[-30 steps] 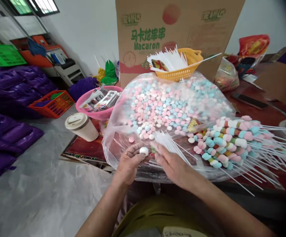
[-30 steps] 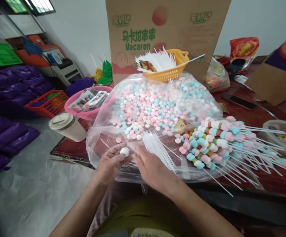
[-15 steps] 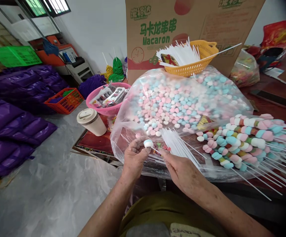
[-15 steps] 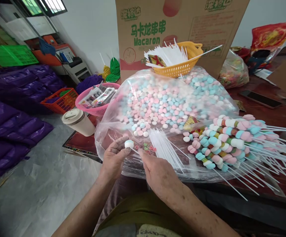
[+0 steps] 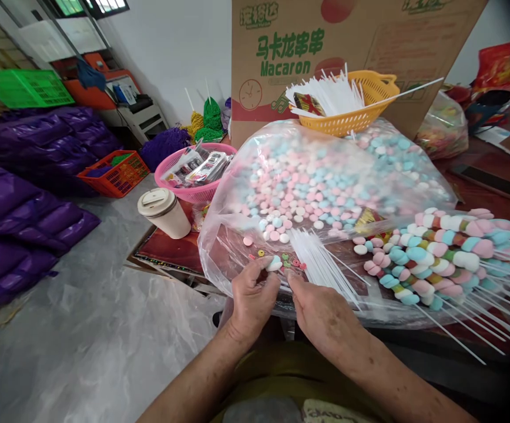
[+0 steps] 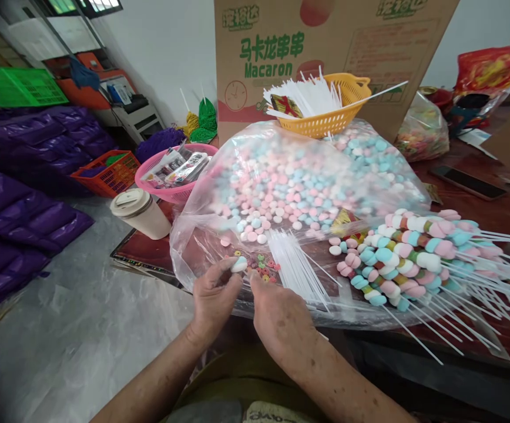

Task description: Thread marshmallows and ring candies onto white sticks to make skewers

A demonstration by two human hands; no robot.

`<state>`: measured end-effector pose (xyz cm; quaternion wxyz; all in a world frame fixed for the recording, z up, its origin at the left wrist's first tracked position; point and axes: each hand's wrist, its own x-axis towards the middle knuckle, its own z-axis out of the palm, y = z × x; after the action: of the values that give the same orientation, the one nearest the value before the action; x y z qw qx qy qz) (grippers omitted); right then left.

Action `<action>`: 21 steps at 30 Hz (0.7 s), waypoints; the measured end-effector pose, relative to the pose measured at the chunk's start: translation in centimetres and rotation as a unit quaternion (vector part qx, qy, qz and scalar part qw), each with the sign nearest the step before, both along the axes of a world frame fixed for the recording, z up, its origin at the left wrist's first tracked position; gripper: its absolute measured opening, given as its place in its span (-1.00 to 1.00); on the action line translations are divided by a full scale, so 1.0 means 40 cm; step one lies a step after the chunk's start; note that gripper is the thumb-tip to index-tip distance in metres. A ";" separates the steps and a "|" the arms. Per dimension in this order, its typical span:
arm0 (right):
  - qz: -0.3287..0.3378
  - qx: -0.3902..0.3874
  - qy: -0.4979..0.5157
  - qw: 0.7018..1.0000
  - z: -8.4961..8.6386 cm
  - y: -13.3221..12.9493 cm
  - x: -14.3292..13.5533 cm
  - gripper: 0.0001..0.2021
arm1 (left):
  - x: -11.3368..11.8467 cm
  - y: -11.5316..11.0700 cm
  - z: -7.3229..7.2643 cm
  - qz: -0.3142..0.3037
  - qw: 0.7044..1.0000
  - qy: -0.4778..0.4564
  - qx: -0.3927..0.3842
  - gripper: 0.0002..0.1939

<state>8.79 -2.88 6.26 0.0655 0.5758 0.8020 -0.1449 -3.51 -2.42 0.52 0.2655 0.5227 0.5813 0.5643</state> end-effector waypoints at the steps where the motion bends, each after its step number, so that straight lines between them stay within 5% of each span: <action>1: 0.001 0.008 -0.012 1.000 -0.005 0.000 -0.004 -0.61 | 0.004 -0.003 -0.007 0.000 1.000 0.018 0.006 -0.75; 7: -0.005 0.054 -0.033 0.998 -0.052 0.026 -0.016 -0.64 | 0.020 0.015 -0.031 0.006 0.999 0.029 -0.020 -0.77; 13: 0.008 0.052 -0.031 0.998 -0.046 0.025 0.004 -0.71 | 0.011 0.033 -0.026 0.020 0.996 0.046 -0.080 -0.75; 18: -0.018 0.040 0.007 0.999 -0.076 0.057 -0.002 -0.76 | 0.028 0.020 -0.006 -0.067 0.987 0.089 -0.113 -0.76; 21: -0.021 0.042 0.026 0.999 -0.092 0.096 0.011 -0.77 | -0.039 0.060 0.023 -0.106 0.962 0.207 -0.143 -0.64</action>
<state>9.22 0.98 2.58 0.0175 0.5905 0.7967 -0.1273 -5.06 -0.01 1.43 0.2699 0.6434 0.6393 0.3232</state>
